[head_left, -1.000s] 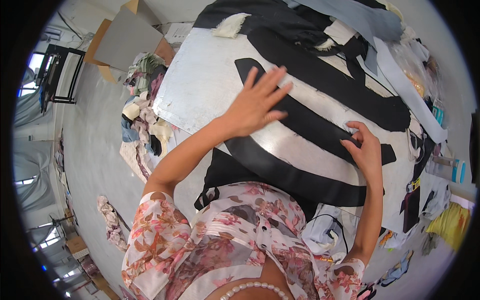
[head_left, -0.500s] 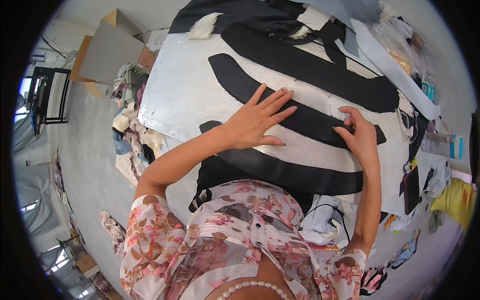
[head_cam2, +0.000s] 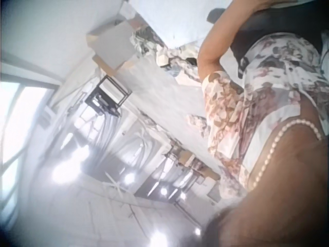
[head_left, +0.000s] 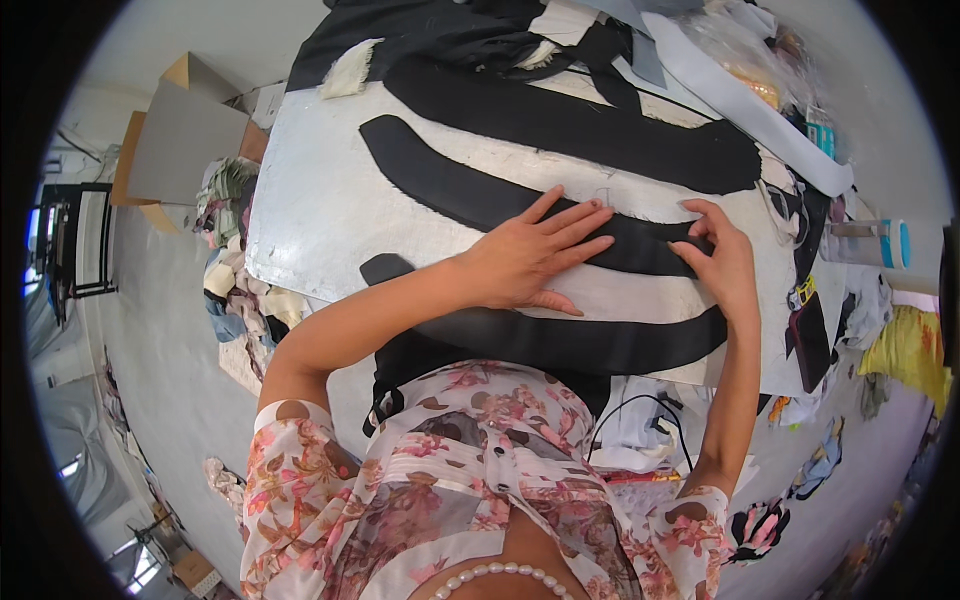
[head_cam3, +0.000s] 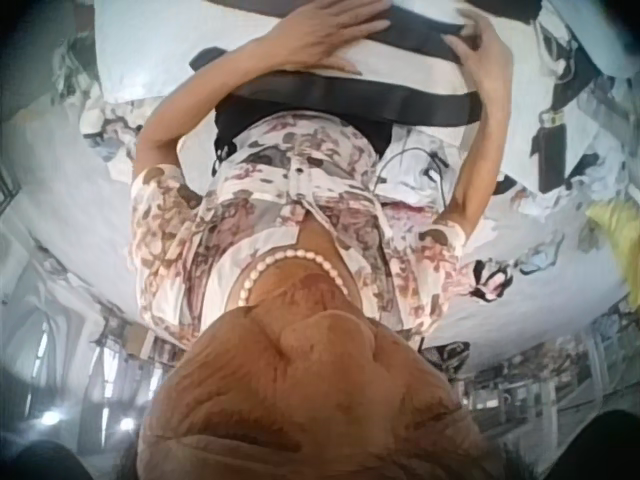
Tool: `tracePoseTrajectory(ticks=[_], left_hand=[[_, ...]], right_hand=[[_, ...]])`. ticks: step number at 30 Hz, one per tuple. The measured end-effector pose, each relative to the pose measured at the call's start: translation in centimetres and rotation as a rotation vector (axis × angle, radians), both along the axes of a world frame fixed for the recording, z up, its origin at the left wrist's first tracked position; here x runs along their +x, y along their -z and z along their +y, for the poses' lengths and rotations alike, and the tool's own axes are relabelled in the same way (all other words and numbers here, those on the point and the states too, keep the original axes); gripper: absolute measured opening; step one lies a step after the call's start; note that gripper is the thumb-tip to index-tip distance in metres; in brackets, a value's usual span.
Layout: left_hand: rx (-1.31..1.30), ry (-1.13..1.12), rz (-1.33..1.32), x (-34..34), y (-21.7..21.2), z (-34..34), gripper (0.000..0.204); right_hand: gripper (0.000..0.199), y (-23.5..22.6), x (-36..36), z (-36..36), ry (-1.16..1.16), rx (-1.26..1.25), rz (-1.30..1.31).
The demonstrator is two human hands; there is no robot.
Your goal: The person repeatedly picks up black fabric pieces from a white table, smooths them flat, and places them back down in a linear arrangement. The person handles the pieces one at a time, adjusting their positions without using any tools.
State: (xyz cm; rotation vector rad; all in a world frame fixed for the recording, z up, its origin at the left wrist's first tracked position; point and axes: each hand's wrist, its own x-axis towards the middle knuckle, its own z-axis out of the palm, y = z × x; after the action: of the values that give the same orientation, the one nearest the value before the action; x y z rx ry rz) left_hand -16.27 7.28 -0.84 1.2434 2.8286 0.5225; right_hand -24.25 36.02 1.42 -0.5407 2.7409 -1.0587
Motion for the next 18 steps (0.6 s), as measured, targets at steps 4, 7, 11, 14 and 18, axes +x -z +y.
tracePoseTrajectory(ticks=[4, 7, 11, 14, 18], left_hand=[[-0.154, -0.035, 0.002, 0.0, -1.9, 0.9, 0.087], [-0.01, 0.063, 0.054, -0.7, -1.7, 3.2, 0.092], [-0.046, 0.121, 0.029, -1.3, 0.0, 4.3, 0.093], [-0.068, 0.126, 0.037, -1.4, 0.3, 4.2, 0.095], [-0.081, 0.135, 0.05, -1.4, 0.4, 4.3, 0.097]], right_hand=[[0.048, 0.6, -0.4, 2.3, 0.086, -0.107, -0.075], [0.048, 1.4, -0.3, 2.8, 0.108, -0.19, -0.108], [0.048, 1.3, -0.3, 3.2, 0.175, -0.279, -0.187], [0.047, 0.6, -0.3, 3.2, 0.243, -0.248, -0.173], [0.045, 1.0, -0.6, 3.4, 0.259, -0.194, -0.12]])
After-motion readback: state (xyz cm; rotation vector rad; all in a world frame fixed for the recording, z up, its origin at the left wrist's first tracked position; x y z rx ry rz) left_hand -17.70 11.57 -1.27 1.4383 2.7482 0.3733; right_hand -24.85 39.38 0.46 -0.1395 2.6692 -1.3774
